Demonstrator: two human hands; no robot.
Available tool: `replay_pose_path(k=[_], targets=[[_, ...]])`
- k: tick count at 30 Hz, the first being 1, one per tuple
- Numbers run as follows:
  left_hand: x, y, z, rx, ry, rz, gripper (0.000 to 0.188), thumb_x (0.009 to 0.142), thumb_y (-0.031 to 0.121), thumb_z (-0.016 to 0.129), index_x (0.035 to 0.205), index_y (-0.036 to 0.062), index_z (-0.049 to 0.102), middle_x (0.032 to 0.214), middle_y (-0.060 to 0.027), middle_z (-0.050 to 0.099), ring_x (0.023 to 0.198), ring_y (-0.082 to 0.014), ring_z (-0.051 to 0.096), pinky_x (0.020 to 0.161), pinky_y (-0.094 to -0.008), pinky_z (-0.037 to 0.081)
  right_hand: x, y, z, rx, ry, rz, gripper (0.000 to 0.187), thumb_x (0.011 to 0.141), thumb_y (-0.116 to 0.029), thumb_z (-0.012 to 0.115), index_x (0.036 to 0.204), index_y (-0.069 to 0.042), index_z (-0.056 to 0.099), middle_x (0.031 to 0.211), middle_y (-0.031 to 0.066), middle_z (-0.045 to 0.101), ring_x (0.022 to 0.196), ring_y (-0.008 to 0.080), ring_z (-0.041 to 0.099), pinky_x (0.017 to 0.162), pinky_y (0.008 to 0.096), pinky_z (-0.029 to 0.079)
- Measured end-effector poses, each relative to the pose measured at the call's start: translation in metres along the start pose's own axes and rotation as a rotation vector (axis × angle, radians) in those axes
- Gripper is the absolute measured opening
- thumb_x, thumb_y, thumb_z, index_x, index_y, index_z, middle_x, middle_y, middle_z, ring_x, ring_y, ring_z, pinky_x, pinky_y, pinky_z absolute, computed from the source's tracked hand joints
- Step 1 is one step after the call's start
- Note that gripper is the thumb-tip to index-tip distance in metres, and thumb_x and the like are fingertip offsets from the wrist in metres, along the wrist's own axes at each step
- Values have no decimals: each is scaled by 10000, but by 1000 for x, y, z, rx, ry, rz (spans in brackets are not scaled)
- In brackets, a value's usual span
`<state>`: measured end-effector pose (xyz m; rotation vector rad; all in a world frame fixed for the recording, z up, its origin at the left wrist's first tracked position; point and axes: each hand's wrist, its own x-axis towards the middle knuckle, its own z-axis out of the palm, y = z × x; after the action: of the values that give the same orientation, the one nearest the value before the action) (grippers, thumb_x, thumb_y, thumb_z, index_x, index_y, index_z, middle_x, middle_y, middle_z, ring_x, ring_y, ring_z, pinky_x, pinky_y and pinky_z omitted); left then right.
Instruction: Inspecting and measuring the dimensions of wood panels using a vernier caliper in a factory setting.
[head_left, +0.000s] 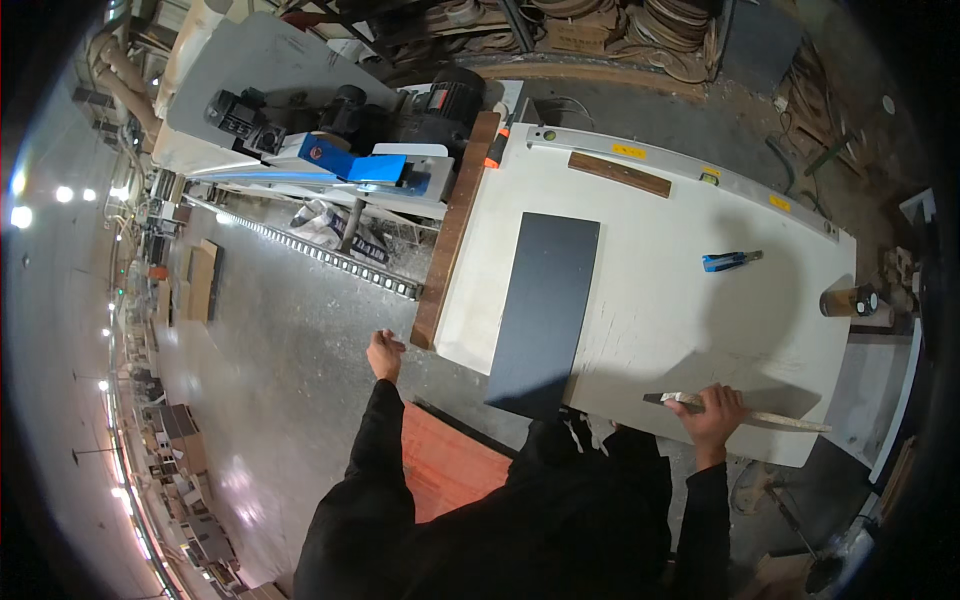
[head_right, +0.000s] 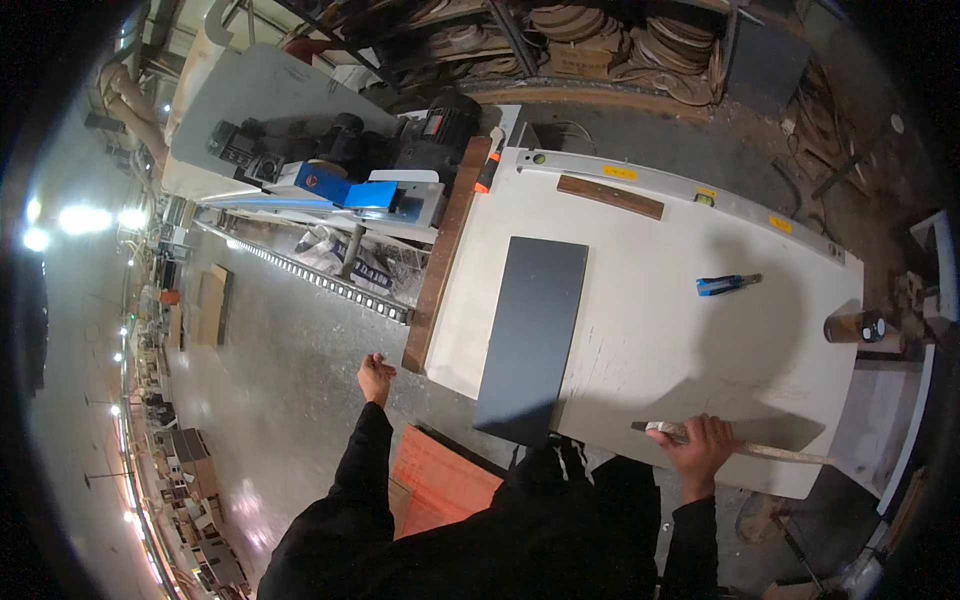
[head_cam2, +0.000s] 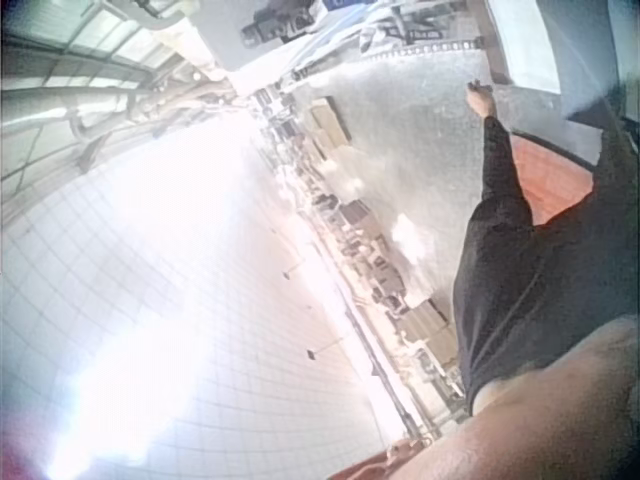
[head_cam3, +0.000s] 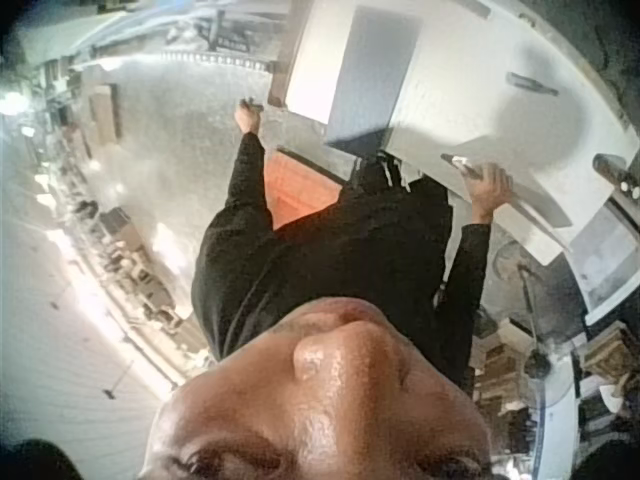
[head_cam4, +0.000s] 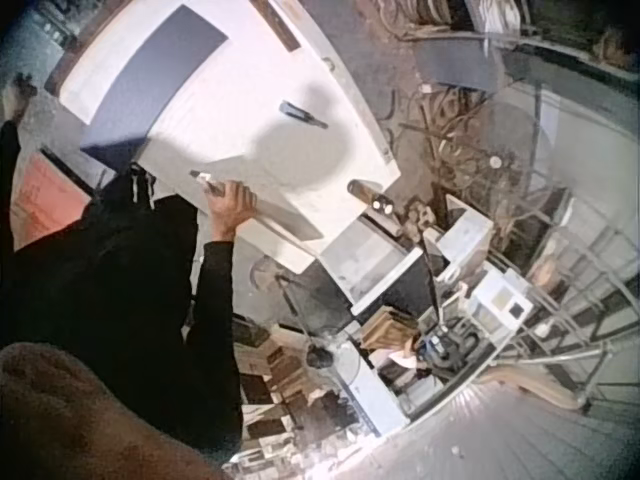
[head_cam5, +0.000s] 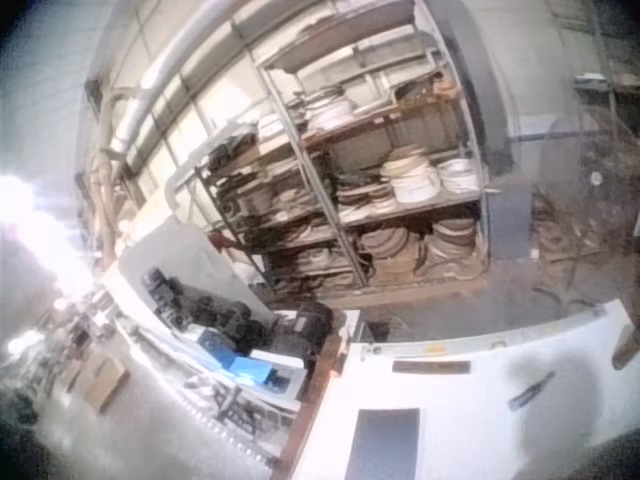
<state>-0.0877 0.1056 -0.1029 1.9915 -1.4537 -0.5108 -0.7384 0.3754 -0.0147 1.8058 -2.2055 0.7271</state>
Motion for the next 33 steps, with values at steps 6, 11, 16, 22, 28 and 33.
replay_pose_path(k=[6, 11, 16, 22, 28, 33], targets=[[-3, 17, 4, 226, -116, -178, 505, 1109, 378, 507, 889, -54, 648, 603, -128, 681, 617, -221, 736, 661, -345, 580, -37, -21, 15, 58, -106, 26, 683, 755, -719, 817, 711, -133, 469, 698, 55, 531, 698, 274, 576, 667, 432, 443], [-4, -2, -10, 11, 15, -4, 301, 1094, 225, 567, 1003, -56, 623, 837, -145, 755, 752, -206, 752, 689, -356, 599, -43, -31, 13, 56, -131, 75, 670, 722, -706, 823, 724, -125, 488, 721, 62, 540, 729, 304, 582, 696, 452, 444], [2, -11, -31, -44, 2, -95, 219, 1088, 135, 540, 1143, -66, 607, 1003, -172, 762, 812, -223, 756, 715, -348, 617, -12, -36, -5, 78, -373, 150, 543, 745, -508, 903, 807, -103, 546, 771, 68, 570, 772, 306, 607, 769, 451, 468], [-6, -35, -53, 97, 32, -211, 306, 1079, 148, 502, 1322, -10, 598, 1136, -213, 761, 890, -294, 772, 723, -380, 624, -6, -35, -9, 78, -670, 241, 334, 792, -318, 892, 963, -119, 684, 922, 75, 696, 878, 318, 679, 808, 466, 496], [-35, -4, -61, 707, 74, -226, 446, 1004, 415, 656, 1286, 71, 690, 1104, -215, 766, 877, -419, 750, 785, -493, 587, -22, -28, -6, 63, -665, 245, 294, 787, -246, 884, 975, -119, 696, 926, 67, 713, 907, 303, 699, 813, 460, 514], [-110, 104, 51, 91, -66, 0, 319, 1070, 295, 606, 1163, 17, 733, 983, -145, 775, 868, -186, 708, 821, -372, 547, -31, -28, -7, 107, -509, 140, 241, 782, -141, 837, 989, -122, 714, 929, 71, 731, 912, 308, 718, 832, 450, 522]])
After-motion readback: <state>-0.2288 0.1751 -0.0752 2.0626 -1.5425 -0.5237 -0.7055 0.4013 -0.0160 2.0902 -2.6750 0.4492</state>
